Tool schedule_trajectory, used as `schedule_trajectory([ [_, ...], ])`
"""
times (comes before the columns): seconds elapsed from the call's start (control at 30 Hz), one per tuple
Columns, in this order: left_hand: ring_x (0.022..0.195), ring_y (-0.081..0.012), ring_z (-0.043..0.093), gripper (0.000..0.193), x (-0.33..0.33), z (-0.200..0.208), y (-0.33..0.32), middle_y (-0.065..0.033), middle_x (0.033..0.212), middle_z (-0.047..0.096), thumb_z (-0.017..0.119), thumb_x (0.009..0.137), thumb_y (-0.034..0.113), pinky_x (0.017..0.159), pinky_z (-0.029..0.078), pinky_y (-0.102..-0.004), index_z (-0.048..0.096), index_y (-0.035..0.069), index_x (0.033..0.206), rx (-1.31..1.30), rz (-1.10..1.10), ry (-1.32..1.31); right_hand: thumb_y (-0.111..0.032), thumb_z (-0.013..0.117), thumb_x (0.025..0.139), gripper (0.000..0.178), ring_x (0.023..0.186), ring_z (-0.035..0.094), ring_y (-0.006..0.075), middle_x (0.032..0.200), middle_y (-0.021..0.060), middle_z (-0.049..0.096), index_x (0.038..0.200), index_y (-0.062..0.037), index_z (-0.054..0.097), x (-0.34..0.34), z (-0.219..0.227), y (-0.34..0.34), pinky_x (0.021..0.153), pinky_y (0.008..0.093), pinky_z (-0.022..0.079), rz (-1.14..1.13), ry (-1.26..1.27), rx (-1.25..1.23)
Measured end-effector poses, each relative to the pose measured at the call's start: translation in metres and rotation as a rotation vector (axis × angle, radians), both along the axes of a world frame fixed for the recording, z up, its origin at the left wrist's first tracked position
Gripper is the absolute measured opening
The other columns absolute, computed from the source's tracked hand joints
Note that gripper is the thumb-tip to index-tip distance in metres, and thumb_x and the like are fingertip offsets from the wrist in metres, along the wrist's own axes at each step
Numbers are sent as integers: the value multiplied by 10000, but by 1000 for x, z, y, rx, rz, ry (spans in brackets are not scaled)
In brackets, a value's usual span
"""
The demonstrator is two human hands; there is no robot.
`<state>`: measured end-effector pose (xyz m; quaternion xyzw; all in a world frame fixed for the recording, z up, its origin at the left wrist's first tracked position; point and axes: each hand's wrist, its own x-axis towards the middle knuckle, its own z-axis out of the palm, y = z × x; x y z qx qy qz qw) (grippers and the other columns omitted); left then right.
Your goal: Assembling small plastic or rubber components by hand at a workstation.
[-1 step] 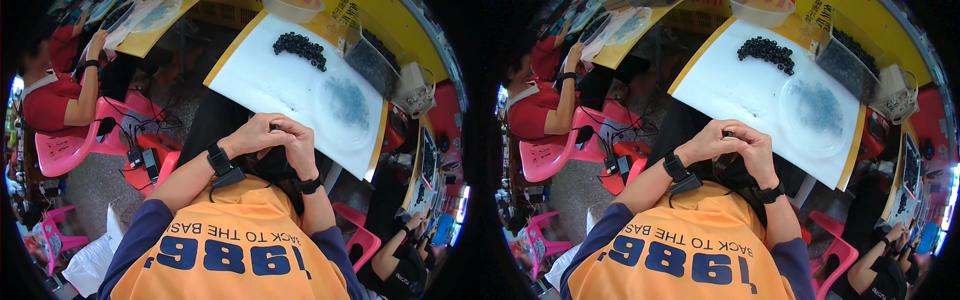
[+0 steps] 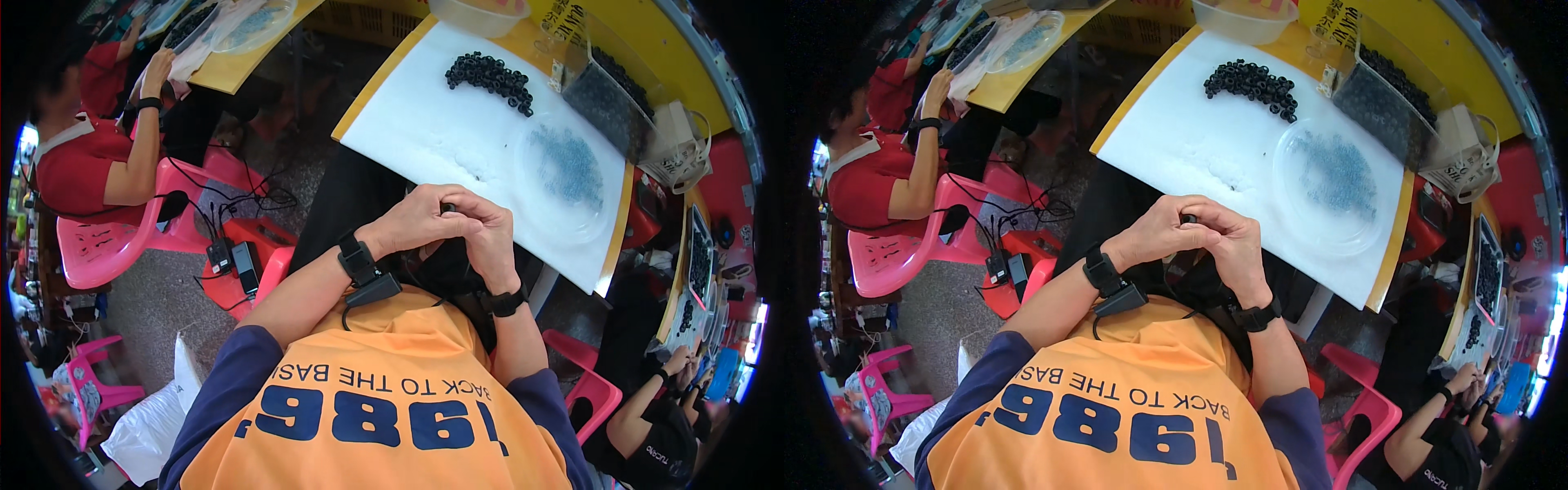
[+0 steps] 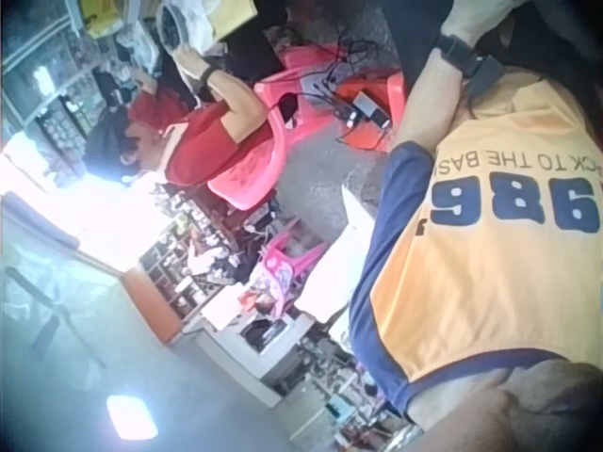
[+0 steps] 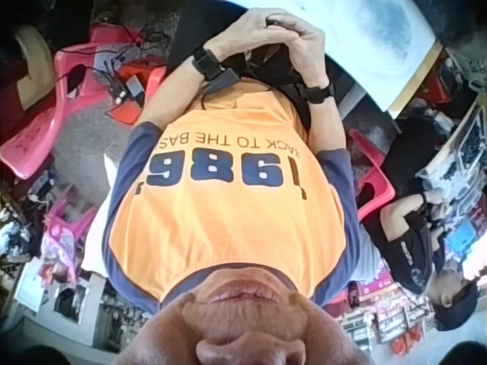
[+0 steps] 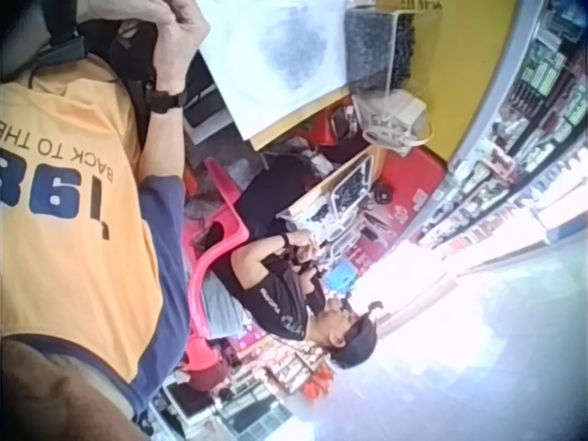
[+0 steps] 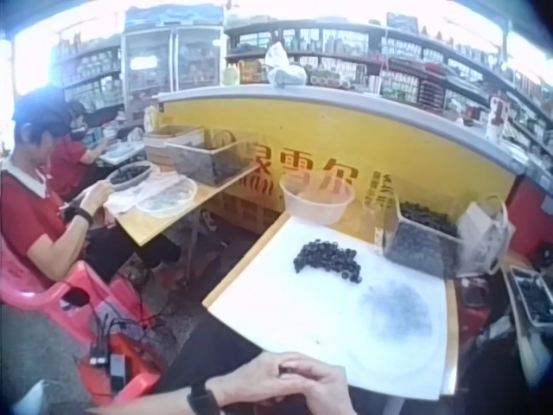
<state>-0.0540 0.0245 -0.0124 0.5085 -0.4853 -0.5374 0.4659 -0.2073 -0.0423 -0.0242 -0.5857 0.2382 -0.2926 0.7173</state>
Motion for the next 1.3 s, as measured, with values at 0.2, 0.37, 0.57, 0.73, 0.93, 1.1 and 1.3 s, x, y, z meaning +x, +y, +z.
schedule_trajectory([
  [0.2, 1302, -190, 511, 746, 6, -7, 1, -166, 1464, 495, 577, 819, -2, 1088, 421, -321, 322, 10, 1520, -117, -66, 256, -26, 691, 886, 223, 814, 593, 46, 912, -11, 690, 1104, 8, 722, -3, 15, 1, 736, 202, 497, 64, 92, 20],
  [0.37, 1361, -296, 464, 689, 26, -16, 18, -207, 1468, 470, 323, 1042, 534, 1105, 404, -406, 364, 13, 1491, 7, 45, 725, -75, 687, 908, 277, 800, 604, 56, 909, 21, 700, 1171, 7, 696, -19, 56, -19, 741, 201, 495, 212, 289, 29],
  [0.57, 1324, -308, 501, 746, 57, -31, 41, -188, 1433, 514, 340, 1005, 629, 1093, 414, -466, 434, 32, 1441, -11, 223, 1204, -64, 619, 931, 282, 750, 587, 75, 993, 98, 698, 1194, 32, 659, -58, 114, -123, 718, 218, 494, -75, 57, 74],
  [0.73, 1294, -310, 533, 613, 73, -41, 47, -178, 1392, 553, 417, 1030, 517, 1071, 445, -458, 489, 17, 1378, 14, 288, 1421, -240, 601, 1004, 487, 950, 626, 208, 1276, 240, 569, 1267, 132, 428, -60, 179, -218, 775, 284, 538, -359, -411, 332],
  [0.93, 1179, -286, 608, 453, 92, -42, 44, -146, 1254, 636, 496, 1031, 395, 991, 512, -407, 582, -8, 1220, 168, 528, 1449, -303, 731, 845, 343, 779, 661, 157, 904, 58, 736, 1032, -16, 747, 0, 120, -212, 689, 299, 499, -158, 699, -642],
  [1.1, 1136, -262, 627, 404, 115, -51, 56, -125, 1192, 656, 514, 1027, 366, 957, 526, -382, 599, 3, 1182, 140, 618, 1372, -231, 717, 798, 248, 941, 698, 330, 973, 184, 730, 952, -39, 750, 37, 67, -221, 832, 406, 528, -147, 1280, -1111],
  [1.3, 1110, -258, 634, 407, 123, -45, 49, -122, 1174, 660, 511, 1029, 382, 942, 531, -380, 604, 13, 1171, 63, 567, 1313, -178, 718, 776, 254, 979, 681, 330, 999, 162, 723, 1015, -93, 725, 47, 37, -228, 860, 452, 523, -131, 1443, -1161],
])
